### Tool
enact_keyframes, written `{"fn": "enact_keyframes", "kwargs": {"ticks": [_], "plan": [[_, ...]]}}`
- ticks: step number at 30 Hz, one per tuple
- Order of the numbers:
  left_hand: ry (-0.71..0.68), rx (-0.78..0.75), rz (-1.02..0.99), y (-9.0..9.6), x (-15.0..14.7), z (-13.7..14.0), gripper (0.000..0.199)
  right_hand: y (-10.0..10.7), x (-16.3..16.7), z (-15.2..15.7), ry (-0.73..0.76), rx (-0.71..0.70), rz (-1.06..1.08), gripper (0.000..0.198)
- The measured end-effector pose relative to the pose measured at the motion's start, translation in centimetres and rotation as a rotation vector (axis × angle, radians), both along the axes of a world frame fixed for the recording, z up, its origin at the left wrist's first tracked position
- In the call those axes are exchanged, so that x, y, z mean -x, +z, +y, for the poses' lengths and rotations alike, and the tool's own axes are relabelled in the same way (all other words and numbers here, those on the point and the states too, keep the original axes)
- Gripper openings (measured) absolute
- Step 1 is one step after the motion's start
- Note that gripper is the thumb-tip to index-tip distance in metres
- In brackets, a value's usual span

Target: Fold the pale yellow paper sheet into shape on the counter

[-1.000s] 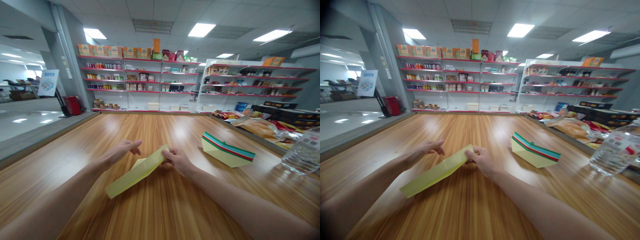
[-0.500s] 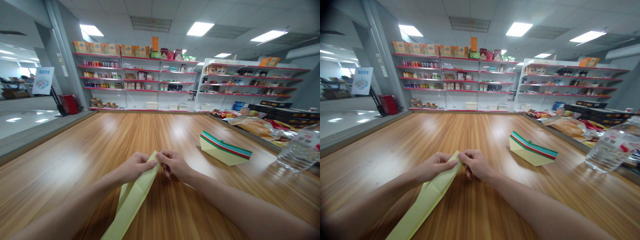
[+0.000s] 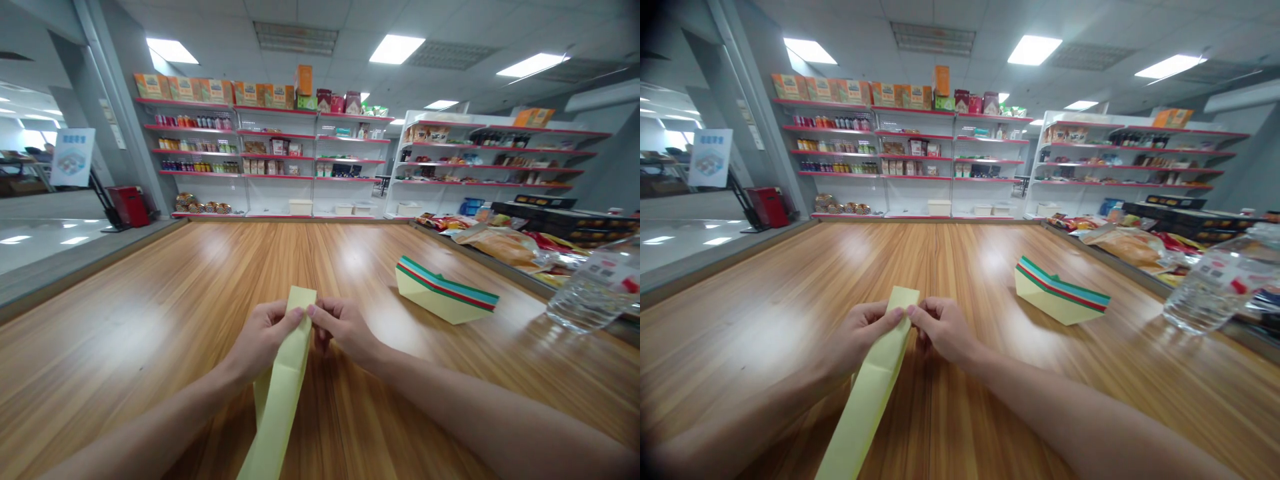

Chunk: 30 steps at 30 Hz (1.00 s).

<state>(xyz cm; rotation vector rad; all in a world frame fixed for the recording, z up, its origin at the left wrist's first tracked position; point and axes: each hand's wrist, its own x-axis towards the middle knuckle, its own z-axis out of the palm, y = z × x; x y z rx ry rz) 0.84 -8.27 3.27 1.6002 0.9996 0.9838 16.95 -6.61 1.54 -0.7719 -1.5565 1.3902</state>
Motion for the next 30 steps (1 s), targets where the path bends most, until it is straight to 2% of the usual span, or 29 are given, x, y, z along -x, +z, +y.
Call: {"fn": "enact_keyframes", "kwargs": {"ticks": [5,11,17,25,30], "plan": [[-0.007,0.085,-0.110,-0.4,0.0,0.1,0.034,-0.2,0.0,-0.6,0.002,-0.145,-0.117,0.037],[0.028,0.165,-0.157,-0.4,-0.1,0.0,0.037,-0.4,-0.3,-0.5,0.030,-0.180,-0.172,0.037],[0.007,0.098,-0.186,-1.1,-0.4,-0.7,0.034,-0.5,-0.1,-0.4,0.018,-0.137,-0.089,0.044],[-0.008,-0.112,-0.180,-1.7,-0.5,-1.3,0.030,-0.7,-0.2,-0.4,-0.071,-0.305,-0.171,0.046],[-0.035,-0.107,-0.195,-1.8,-0.5,-1.6,0.028,-0.9,-0.2,-0.2,-0.045,-0.273,-0.166,0.046]]}}
